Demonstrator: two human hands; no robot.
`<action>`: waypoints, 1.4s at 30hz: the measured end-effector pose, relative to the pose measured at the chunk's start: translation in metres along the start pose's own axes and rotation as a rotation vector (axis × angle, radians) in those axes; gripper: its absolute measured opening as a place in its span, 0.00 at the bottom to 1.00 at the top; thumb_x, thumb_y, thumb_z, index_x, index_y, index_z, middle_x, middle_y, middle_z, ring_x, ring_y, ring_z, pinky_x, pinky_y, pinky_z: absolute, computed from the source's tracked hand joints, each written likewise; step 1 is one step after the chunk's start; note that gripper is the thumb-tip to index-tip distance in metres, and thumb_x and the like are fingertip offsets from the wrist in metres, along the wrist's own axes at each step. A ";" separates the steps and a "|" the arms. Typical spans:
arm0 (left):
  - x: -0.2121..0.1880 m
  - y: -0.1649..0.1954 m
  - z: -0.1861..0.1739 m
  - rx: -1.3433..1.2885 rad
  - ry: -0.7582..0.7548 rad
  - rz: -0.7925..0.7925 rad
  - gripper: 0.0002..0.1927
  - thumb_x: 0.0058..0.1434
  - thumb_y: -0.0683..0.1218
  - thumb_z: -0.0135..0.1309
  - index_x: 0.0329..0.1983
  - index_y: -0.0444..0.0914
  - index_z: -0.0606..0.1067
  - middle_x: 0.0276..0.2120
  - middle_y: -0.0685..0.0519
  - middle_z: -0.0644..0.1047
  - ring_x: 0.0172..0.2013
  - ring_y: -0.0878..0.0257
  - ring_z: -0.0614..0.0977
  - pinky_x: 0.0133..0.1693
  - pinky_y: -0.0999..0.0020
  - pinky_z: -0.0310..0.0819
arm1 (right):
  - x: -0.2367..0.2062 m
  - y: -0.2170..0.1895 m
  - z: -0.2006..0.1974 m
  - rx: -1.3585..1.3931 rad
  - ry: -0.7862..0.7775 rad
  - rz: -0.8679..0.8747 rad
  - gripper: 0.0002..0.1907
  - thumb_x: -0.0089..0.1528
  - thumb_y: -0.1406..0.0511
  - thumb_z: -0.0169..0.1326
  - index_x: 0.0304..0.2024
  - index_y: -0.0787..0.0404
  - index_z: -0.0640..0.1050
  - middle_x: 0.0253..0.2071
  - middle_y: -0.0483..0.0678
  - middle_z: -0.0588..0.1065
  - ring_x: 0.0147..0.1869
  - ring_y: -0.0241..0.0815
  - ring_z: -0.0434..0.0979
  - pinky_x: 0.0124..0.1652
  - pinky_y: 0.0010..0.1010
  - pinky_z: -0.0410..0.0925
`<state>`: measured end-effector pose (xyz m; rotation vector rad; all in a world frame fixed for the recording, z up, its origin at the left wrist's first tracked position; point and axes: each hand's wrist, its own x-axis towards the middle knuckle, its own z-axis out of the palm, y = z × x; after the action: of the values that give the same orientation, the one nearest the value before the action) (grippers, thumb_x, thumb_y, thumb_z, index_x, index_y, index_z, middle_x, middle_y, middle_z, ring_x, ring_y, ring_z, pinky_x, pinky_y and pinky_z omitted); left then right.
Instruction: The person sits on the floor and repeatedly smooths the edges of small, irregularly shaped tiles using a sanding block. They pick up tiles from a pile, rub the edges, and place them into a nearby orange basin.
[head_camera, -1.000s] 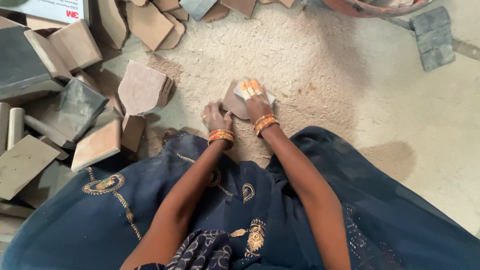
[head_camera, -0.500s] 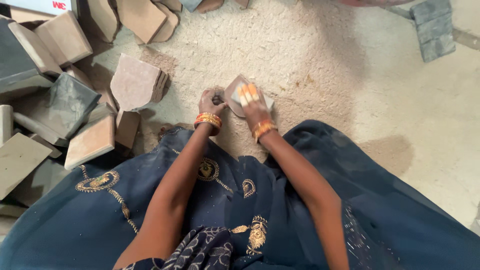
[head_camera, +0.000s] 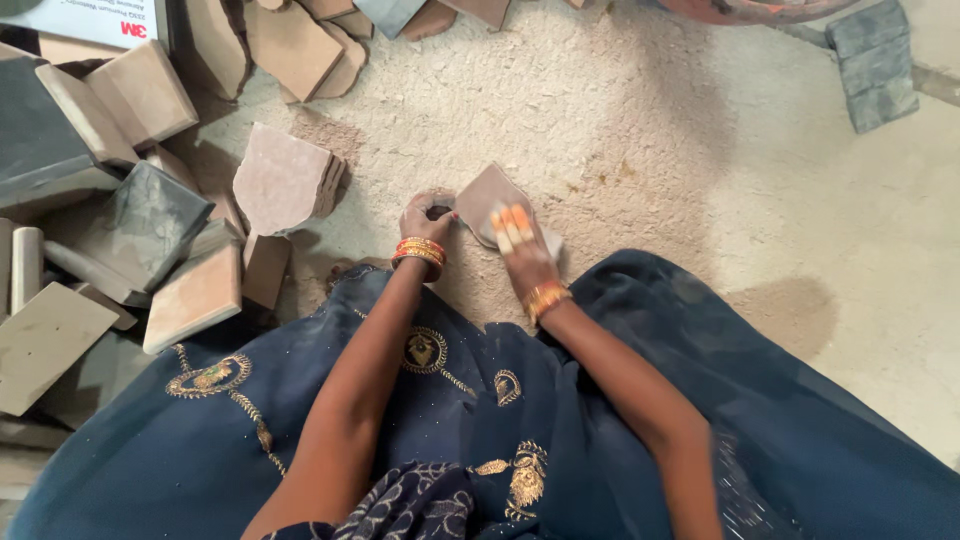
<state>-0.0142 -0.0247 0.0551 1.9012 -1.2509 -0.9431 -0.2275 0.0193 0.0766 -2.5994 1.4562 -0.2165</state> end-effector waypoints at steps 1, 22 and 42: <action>0.001 -0.001 0.000 -0.001 -0.018 -0.019 0.14 0.51 0.44 0.70 0.40 0.38 0.83 0.41 0.50 0.81 0.40 0.56 0.84 0.45 0.64 0.78 | 0.020 0.000 0.001 -0.021 -0.030 0.022 0.35 0.61 0.76 0.44 0.73 0.64 0.63 0.75 0.59 0.61 0.79 0.53 0.57 0.73 0.39 0.50; 0.004 -0.002 -0.005 -1.018 -0.126 -0.095 0.25 0.60 0.32 0.49 0.63 0.32 0.73 0.42 0.52 0.81 0.36 0.67 0.79 0.36 0.74 0.75 | 0.069 -0.043 -0.015 -0.448 0.195 -0.083 0.23 0.58 0.63 0.50 0.55 0.59 0.80 0.56 0.53 0.78 0.65 0.47 0.75 0.71 0.45 0.53; 0.003 -0.007 -0.005 -0.705 -0.121 -0.003 0.28 0.53 0.31 0.55 0.59 0.37 0.77 0.43 0.55 0.81 0.42 0.68 0.81 0.44 0.73 0.79 | 0.080 -0.015 -0.011 -0.493 0.272 0.088 0.28 0.58 0.68 0.47 0.62 0.64 0.73 0.65 0.53 0.75 0.69 0.48 0.74 0.71 0.42 0.51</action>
<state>-0.0059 -0.0244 0.0514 1.3019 -0.8164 -1.3037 -0.1756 -0.0418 0.0944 -2.9659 1.9237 -0.2316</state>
